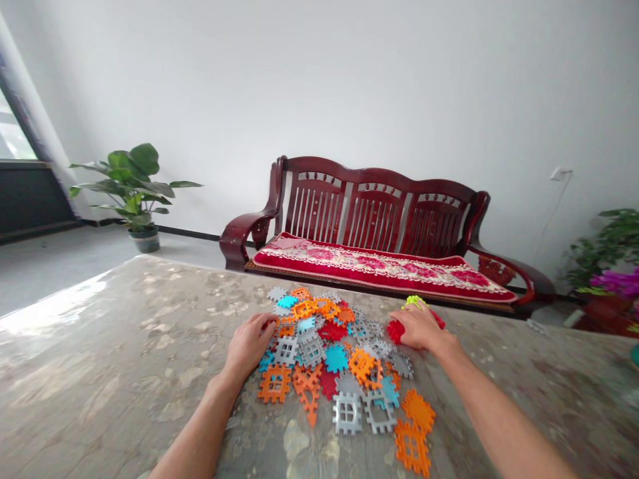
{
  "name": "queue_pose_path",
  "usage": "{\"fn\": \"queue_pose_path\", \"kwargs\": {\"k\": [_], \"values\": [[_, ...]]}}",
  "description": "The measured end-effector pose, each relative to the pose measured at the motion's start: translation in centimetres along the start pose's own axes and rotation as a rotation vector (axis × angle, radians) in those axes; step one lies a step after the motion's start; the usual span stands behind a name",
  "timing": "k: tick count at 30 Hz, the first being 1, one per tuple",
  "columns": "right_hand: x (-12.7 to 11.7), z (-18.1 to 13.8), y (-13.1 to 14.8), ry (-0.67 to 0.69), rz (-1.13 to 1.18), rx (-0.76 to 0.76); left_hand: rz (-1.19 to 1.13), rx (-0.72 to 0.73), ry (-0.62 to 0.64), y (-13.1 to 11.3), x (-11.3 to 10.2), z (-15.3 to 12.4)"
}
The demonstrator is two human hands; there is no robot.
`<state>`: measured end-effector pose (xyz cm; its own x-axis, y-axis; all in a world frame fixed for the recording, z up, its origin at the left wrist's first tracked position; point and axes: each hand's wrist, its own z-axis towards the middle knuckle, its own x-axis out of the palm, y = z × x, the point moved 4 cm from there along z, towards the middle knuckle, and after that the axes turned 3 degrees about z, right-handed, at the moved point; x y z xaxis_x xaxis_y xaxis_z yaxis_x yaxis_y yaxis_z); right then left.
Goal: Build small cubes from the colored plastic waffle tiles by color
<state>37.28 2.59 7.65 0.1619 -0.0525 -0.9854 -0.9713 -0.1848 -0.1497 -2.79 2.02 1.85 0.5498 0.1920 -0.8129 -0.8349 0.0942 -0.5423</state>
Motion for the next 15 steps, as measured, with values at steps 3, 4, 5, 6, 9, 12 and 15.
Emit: {"fn": "queue_pose_path", "kwargs": {"k": [3, 4, 5, 6, 9, 12, 15], "values": [[0.3, -0.2, 0.3, 0.009, 0.001, -0.012, 0.005, -0.006, 0.004, 0.0, 0.0, 0.0], [0.3, -0.3, 0.3, 0.004, 0.009, -0.015, 0.006, -0.005, 0.003, 0.0, 0.0, 0.0], [0.2, -0.4, 0.4, -0.01, 0.02, -0.017, 0.007, -0.004, 0.001, 0.0, 0.0, 0.0], [0.1, -0.5, 0.5, -0.033, 0.032, -0.02, 0.007, 0.0, -0.001, 0.1, 0.0, 0.1], [-1.1, -1.0, 1.4, -0.138, 0.076, -0.046, 0.01, 0.005, -0.018, 0.1, 0.0, 0.0], [-2.4, -1.4, 3.6, -0.219, 0.166, -0.08, 0.017, 0.003, -0.023, -0.1, -0.1, -0.1], [-2.6, -1.4, 6.6, -0.183, 0.31, -0.12, 0.026, -0.001, -0.02, -0.2, -0.2, -0.1]]}}
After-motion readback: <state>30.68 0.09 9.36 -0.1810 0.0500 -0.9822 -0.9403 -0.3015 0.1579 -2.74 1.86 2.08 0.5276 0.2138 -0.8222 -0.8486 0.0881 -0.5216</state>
